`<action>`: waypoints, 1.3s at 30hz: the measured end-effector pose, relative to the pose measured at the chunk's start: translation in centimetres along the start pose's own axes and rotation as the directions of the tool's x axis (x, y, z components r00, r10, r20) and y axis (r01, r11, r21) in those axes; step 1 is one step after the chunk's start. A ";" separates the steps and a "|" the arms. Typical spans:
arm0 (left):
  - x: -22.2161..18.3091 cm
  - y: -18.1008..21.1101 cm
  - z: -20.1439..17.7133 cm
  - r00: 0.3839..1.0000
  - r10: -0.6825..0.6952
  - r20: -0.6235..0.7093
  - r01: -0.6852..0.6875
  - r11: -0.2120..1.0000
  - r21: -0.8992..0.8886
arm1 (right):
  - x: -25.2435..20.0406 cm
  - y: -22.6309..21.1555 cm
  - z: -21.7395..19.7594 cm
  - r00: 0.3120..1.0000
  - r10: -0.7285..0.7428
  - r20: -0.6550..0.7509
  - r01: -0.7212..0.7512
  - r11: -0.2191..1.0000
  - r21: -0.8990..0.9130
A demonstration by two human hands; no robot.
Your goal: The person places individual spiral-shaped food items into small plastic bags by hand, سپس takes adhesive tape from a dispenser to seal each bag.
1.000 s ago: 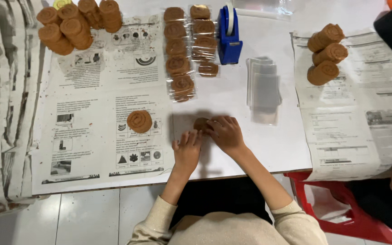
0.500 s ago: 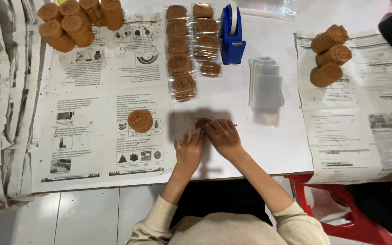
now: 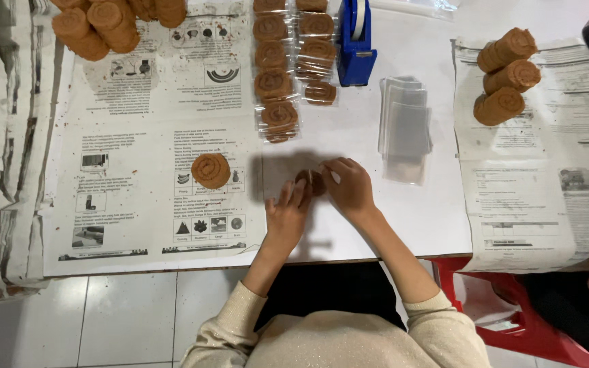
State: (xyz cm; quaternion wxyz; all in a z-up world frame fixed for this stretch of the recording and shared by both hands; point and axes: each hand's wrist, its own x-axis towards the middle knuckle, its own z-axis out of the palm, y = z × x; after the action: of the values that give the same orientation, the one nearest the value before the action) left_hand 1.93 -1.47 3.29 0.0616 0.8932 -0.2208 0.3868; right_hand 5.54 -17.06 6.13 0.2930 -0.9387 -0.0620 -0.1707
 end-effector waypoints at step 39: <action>-1.7 -0.5 5.0 0.999 -0.030 0.042 0.035 0.991 -0.127 | 11.4 10.2 -3.3 0.975 0.187 -0.124 -0.136 0.932 0.337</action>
State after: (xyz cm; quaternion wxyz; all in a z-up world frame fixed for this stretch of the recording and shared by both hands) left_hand 4.43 -1.78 -1.36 0.1206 0.8985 -0.2316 0.3529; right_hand 17.46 -27.18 7.34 0.4613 -0.8631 0.0110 -0.2051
